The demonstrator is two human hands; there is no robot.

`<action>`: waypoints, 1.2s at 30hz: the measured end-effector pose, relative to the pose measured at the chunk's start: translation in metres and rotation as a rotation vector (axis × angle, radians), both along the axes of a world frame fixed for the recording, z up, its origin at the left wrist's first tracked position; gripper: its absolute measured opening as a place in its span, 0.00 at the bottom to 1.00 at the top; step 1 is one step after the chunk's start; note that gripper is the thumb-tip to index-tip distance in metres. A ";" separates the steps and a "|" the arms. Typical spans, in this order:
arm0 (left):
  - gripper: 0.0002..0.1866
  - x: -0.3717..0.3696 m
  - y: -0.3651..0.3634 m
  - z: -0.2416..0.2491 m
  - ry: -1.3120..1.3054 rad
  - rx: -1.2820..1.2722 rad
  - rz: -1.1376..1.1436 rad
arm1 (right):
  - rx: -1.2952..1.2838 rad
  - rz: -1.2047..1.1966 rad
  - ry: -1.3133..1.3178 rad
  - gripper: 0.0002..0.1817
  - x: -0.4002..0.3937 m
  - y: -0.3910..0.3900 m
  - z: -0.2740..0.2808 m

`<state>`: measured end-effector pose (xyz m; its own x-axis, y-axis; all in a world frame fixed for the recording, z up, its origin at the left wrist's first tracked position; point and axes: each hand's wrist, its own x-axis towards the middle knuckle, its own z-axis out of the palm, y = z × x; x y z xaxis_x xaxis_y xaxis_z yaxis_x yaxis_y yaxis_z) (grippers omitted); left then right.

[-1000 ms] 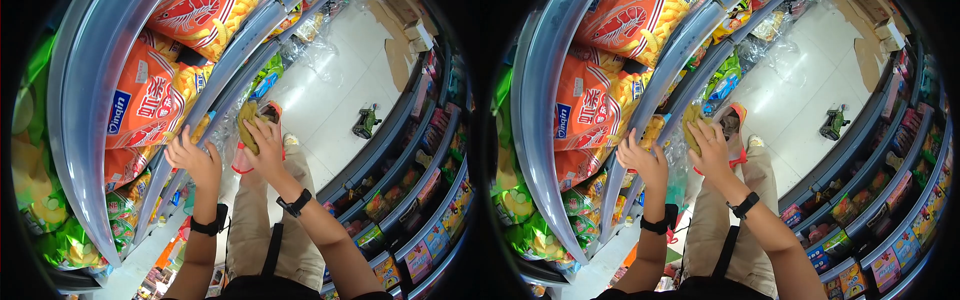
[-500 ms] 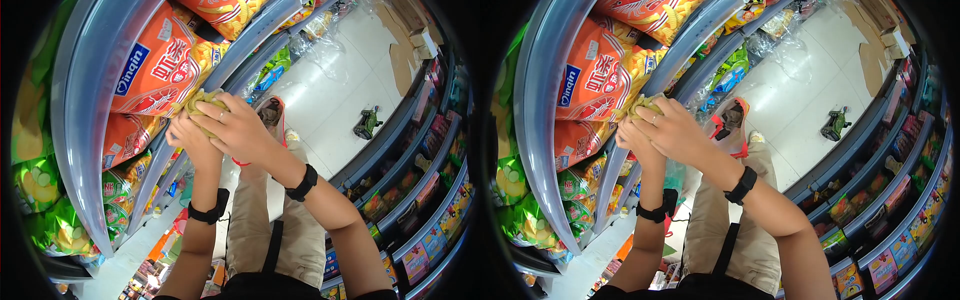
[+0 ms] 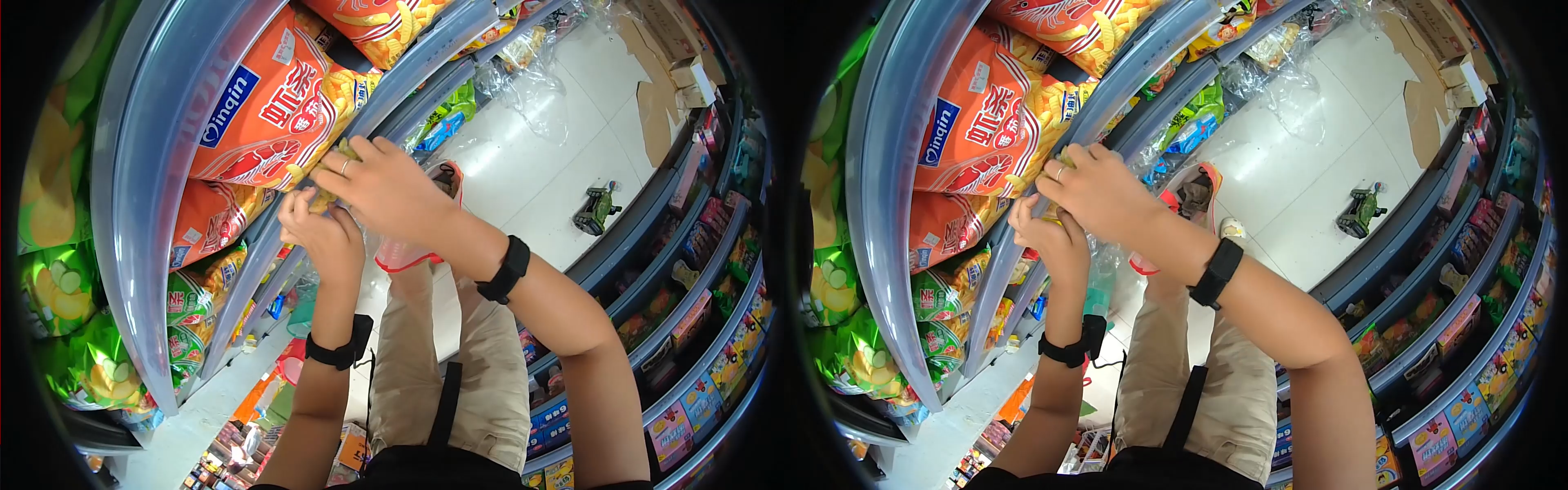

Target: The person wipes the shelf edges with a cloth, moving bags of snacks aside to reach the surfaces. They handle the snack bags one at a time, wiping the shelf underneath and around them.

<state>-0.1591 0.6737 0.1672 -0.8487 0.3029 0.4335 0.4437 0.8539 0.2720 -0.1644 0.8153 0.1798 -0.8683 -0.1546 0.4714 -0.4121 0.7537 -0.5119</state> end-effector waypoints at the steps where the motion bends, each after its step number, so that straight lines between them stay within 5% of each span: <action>1: 0.27 0.000 0.000 -0.001 -0.001 0.001 0.000 | 0.031 -0.003 -0.006 0.12 0.000 0.006 0.001; 11: 0.25 -0.002 -0.002 -0.003 -0.040 -0.053 0.012 | 0.205 -0.309 0.014 0.25 -0.016 0.110 0.002; 23: 0.25 -0.001 -0.002 -0.010 -0.020 -0.005 0.001 | -0.074 -0.284 -0.050 0.18 -0.001 -0.002 -0.003; 28: 0.25 -0.002 -0.002 -0.010 -0.014 -0.004 -0.016 | 0.007 -0.073 0.035 0.18 -0.010 0.038 -0.008; 36: 0.24 -0.001 0.001 -0.008 -0.044 -0.027 0.022 | 0.264 -0.326 0.043 0.24 -0.036 0.177 -0.007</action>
